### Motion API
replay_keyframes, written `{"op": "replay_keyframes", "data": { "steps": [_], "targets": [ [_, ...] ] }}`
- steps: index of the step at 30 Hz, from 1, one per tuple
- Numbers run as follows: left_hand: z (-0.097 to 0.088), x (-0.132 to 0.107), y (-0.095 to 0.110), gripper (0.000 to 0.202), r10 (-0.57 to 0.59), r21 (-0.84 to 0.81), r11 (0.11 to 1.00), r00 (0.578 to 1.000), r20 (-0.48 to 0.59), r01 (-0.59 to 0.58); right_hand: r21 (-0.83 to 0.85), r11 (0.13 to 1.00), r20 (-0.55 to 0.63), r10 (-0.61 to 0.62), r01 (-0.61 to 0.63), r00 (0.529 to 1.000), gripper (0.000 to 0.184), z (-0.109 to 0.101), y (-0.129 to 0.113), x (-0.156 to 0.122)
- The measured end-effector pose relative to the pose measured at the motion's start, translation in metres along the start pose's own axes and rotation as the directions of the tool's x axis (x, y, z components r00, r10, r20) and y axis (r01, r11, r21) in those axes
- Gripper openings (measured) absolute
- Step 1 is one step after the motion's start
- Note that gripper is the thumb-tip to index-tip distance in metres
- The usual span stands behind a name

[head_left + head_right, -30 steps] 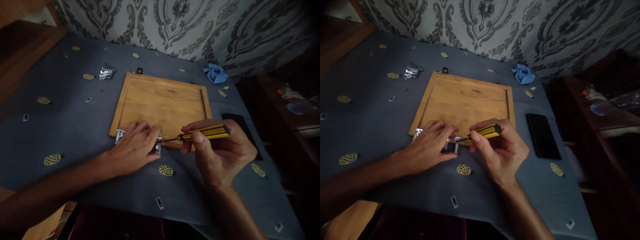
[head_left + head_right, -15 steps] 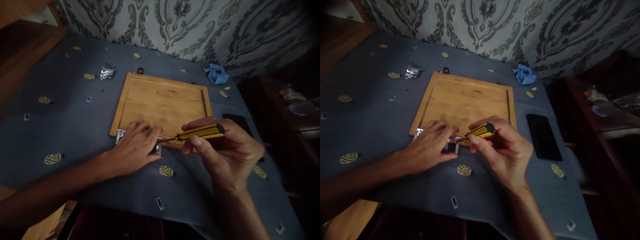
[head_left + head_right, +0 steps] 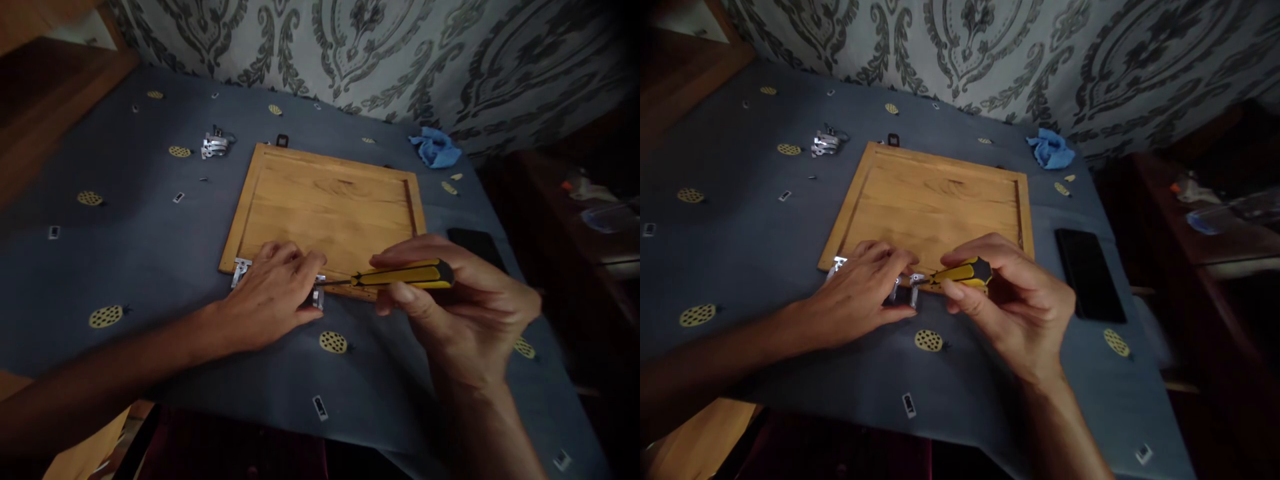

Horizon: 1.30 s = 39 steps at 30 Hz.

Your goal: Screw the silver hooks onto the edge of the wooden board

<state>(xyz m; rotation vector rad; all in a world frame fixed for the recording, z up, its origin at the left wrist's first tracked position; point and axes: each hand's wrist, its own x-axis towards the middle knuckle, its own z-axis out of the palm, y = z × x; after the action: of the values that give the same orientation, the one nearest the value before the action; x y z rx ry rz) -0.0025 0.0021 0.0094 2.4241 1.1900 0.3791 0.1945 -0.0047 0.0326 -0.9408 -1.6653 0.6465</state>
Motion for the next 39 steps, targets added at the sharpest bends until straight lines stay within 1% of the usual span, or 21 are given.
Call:
{"op": "replay_keyframes", "data": {
  "steps": [2,3,7,9,12,14,17,23,27,29,31,34,37,39],
  "targets": [
    [0.0,0.0,0.0,0.038,-0.003,-0.004,1.0,1.0,0.001,0.003,-0.057,0.987,-0.047,-0.151,0.148,0.987,0.014,0.002,0.004,0.001],
    [-0.001,-0.001,0.0,0.038,-0.004,-0.003,1.0,1.0,0.002,0.004,-0.081,0.978,-0.073,-0.197,0.191,0.978,0.016,0.003,0.006,0.0],
    [-0.001,-0.001,0.001,0.041,0.013,0.014,1.0,1.0,-0.001,-0.013,-0.144,0.96,-0.261,-0.272,0.242,0.926,0.015,0.004,0.013,-0.004],
    [-0.001,-0.001,0.001,0.043,0.021,0.022,1.0,1.0,-0.003,-0.021,-0.158,0.955,-0.295,-0.288,0.251,0.911,0.015,0.003,0.014,-0.005],
    [0.0,0.0,0.0,0.042,0.009,0.03,1.0,1.0,-0.01,-0.009,-0.146,0.966,-0.228,-0.242,0.213,0.943,0.016,0.004,0.013,-0.005],
    [0.0,0.0,0.0,0.04,0.006,0.026,1.0,1.0,-0.016,-0.006,-0.134,0.97,-0.189,-0.224,0.201,0.956,0.016,0.005,0.012,-0.004],
    [0.001,0.0,-0.001,0.039,0.008,0.015,1.0,1.0,-0.013,-0.007,-0.129,0.97,-0.173,-0.228,0.207,0.958,0.017,0.006,0.011,-0.003],
    [0.0,-0.001,0.0,0.039,0.007,0.014,1.0,1.0,-0.016,-0.007,-0.105,0.977,-0.148,-0.198,0.184,0.969,0.017,0.008,0.01,-0.002],
    [0.0,0.0,0.0,0.042,0.011,0.019,1.0,1.0,-0.012,-0.011,-0.087,0.975,-0.119,-0.215,0.206,0.969,0.018,0.007,0.008,-0.001],
    [-0.001,0.0,0.0,0.043,0.014,0.02,1.0,1.0,-0.009,-0.013,-0.067,0.987,-0.092,-0.154,0.148,0.984,0.017,0.006,0.005,-0.002],
    [-0.001,0.0,0.0,0.044,0.016,0.021,1.0,1.0,-0.009,-0.016,-0.056,0.998,-0.072,-0.038,0.034,0.997,0.019,0.005,0.001,-0.004],
    [-0.001,0.0,0.0,0.045,0.013,0.023,1.0,1.0,-0.01,-0.013,0.002,0.995,-0.004,0.101,-0.101,0.995,0.027,0.002,-0.003,-0.006],
    [0.0,0.0,0.0,0.043,0.01,0.02,1.0,1.0,-0.004,-0.01,0.068,0.985,0.074,0.156,-0.161,0.985,0.023,0.0,-0.006,-0.006],
    [0.001,0.0,0.0,0.042,0.014,0.022,1.0,1.0,-0.011,-0.013,0.061,0.983,0.066,0.168,-0.172,0.984,0.019,0.0,-0.007,-0.005]
  ]
}}
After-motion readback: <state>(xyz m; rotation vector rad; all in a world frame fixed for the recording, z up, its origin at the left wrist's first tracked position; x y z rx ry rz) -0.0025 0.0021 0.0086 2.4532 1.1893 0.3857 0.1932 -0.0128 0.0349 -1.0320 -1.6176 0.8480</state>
